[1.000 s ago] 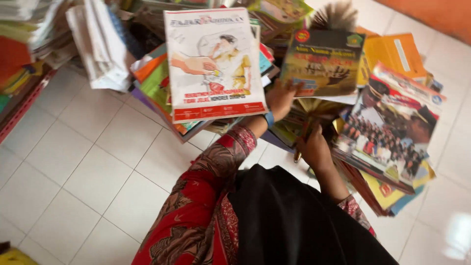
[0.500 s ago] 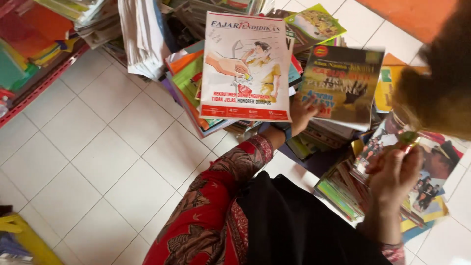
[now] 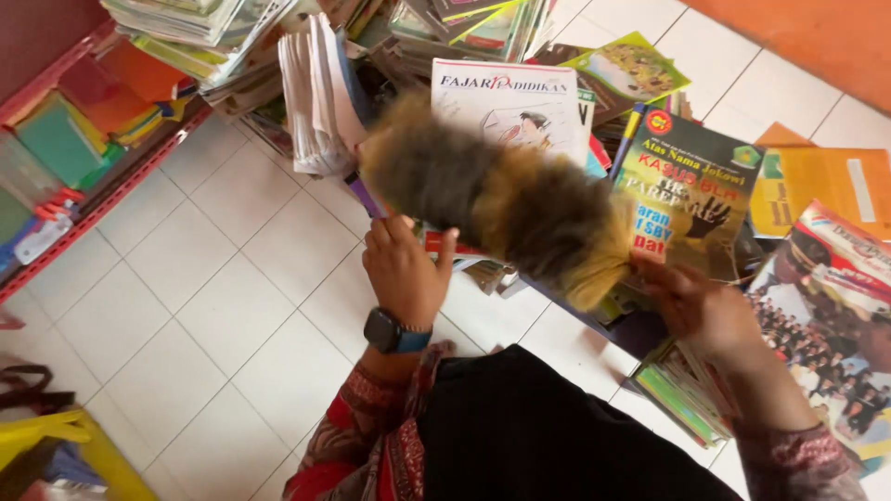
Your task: Sort and dust a pile of books and folders on the floor
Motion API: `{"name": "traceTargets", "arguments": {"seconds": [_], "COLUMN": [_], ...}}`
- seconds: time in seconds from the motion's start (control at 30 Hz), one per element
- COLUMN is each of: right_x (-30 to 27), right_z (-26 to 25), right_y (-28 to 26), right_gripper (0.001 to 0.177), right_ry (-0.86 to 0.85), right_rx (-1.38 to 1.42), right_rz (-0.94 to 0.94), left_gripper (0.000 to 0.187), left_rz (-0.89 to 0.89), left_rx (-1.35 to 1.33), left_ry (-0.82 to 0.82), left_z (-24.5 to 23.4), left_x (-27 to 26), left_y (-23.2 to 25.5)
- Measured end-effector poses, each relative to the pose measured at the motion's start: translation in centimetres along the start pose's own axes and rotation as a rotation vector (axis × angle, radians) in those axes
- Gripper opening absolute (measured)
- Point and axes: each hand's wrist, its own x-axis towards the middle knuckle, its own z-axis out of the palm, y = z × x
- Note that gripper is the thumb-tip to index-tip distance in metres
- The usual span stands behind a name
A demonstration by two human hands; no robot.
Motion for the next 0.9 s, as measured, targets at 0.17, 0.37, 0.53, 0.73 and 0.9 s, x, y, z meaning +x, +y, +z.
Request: {"name": "traceTargets", "arguments": {"seconds": [0.17, 0.37, 0.53, 0.73, 0.9], "right_x": [3.0, 1.6, 5.6, 4.5, 5.8], "right_z": [-0.1, -0.3, 0.8, -0.3, 1.1], "right_y": [-0.1, -2.2, 1.5, -1.6, 0.8], "right_gripper": [0.040, 0.050, 0.038, 0.037, 0.038], "right_ry": [0.319, -0.048, 0.218, 0.109, -0.026], "right_rx": [-0.321, -0.096, -0.290, -0.050, -0.244], "right_rz": [-0.024, -0.041, -0.125, -0.189, 0.106], "left_gripper": [0.032, 0.035, 0.026, 0.022, 0.026], "left_rz": [-0.319, -0.409, -0.379, -0.203, -0.295], "left_rx": [-0.057, -0.409, -0.513, -0.447, -0.678], "left_ry": [-0.372, -0.464, -0.592, -0.434, -0.470], "left_z": [2.5, 0.2, 0.2, 3.6, 4.6], "left_x": [-0.1, 1.0, 3.2, 3.2, 2.8], "left_y": [-3.1, -5.0, -5.9, -8.8, -8.8]}}
